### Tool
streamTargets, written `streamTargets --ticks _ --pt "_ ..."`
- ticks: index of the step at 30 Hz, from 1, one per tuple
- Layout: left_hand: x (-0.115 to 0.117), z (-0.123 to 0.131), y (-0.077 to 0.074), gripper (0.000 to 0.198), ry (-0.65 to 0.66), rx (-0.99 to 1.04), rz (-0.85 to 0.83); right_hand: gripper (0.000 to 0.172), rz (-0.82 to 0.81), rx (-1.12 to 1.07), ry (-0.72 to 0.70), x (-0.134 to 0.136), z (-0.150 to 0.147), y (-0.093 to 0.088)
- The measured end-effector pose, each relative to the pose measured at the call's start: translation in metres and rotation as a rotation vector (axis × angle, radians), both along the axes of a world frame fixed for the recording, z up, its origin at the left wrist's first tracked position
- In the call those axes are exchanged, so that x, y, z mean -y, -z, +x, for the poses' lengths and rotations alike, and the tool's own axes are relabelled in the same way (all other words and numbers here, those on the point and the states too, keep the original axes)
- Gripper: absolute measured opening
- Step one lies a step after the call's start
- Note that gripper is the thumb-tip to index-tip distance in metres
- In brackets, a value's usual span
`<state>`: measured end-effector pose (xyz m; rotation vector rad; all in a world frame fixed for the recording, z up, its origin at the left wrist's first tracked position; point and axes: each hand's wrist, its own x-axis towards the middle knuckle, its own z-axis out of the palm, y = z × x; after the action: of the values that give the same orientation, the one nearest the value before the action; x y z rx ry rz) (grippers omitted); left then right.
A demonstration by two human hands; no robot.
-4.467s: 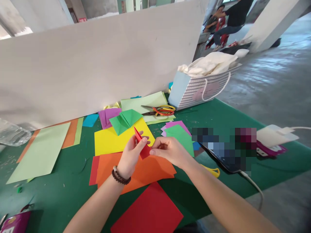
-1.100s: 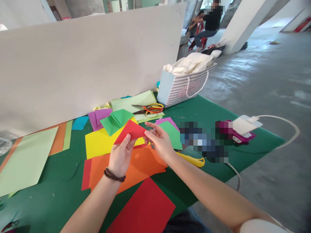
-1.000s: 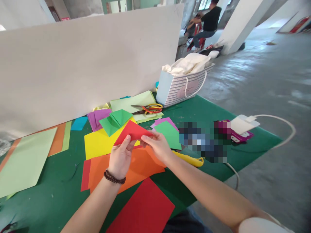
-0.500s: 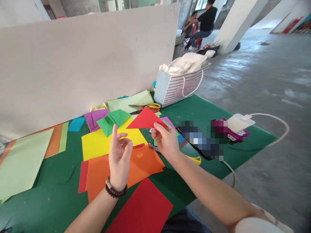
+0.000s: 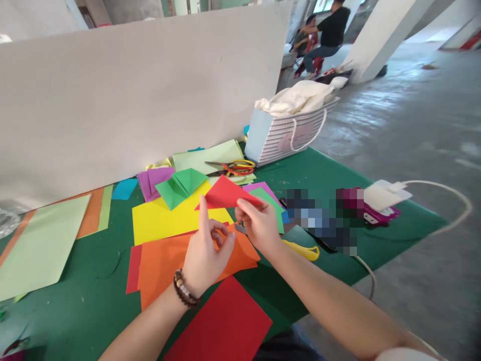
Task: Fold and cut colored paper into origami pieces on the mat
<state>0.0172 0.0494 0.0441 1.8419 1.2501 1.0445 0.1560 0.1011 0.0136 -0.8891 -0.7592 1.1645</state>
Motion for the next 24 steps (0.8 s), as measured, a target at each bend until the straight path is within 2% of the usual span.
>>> streamTargets --ticks 2,3,5,8,10,11,13,15,17,19,21,24 --pt "0.004 0.001 -0.003 0.066 -0.015 0.066 -0.009 0.028 0.017 -0.005 0.039 -0.002 0.003 0.0" --pt "0.006 0.001 -0.005 0.06 0.018 0.056 0.017 0.027 0.027 -0.005 0.051 -0.002 0.004 0.0" --pt "0.01 0.001 -0.009 0.047 0.169 -0.046 0.097 0.023 0.047 0.01 0.05 -0.003 0.004 0.001" --pt "0.013 -0.003 -0.014 0.034 0.427 -0.329 0.139 0.016 0.068 0.07 0.012 -0.005 0.002 0.001" --pt "0.011 -0.009 -0.017 0.031 0.51 -0.5 0.108 0.028 0.076 0.17 -0.041 -0.013 -0.001 -0.003" --pt "0.009 -0.012 -0.02 0.03 0.511 -0.547 0.096 0.037 0.08 0.245 -0.074 -0.02 -0.003 -0.005" --pt "0.005 -0.018 -0.025 0.031 0.437 -0.55 0.085 0.058 0.099 0.393 -0.111 -0.041 -0.009 -0.009" --pt "0.002 -0.026 -0.031 0.035 0.332 -0.521 0.061 0.066 0.123 0.538 -0.067 -0.067 -0.019 -0.009" --pt "-0.003 -0.037 -0.035 0.037 0.263 -0.573 0.002 0.063 0.094 0.765 0.028 -0.093 -0.032 -0.004" --pt "-0.011 -0.051 -0.034 0.041 0.187 -0.675 -0.07 0.06 0.066 0.858 0.062 -0.111 -0.047 0.005" --pt "-0.024 -0.069 -0.028 0.044 0.083 -0.729 -0.103 0.056 0.044 0.961 0.063 -0.12 -0.062 0.016" --pt "-0.05 -0.096 -0.013 0.05 -0.1 -0.793 -0.141 0.045 0.038 1.137 -0.009 -0.119 -0.078 0.031"
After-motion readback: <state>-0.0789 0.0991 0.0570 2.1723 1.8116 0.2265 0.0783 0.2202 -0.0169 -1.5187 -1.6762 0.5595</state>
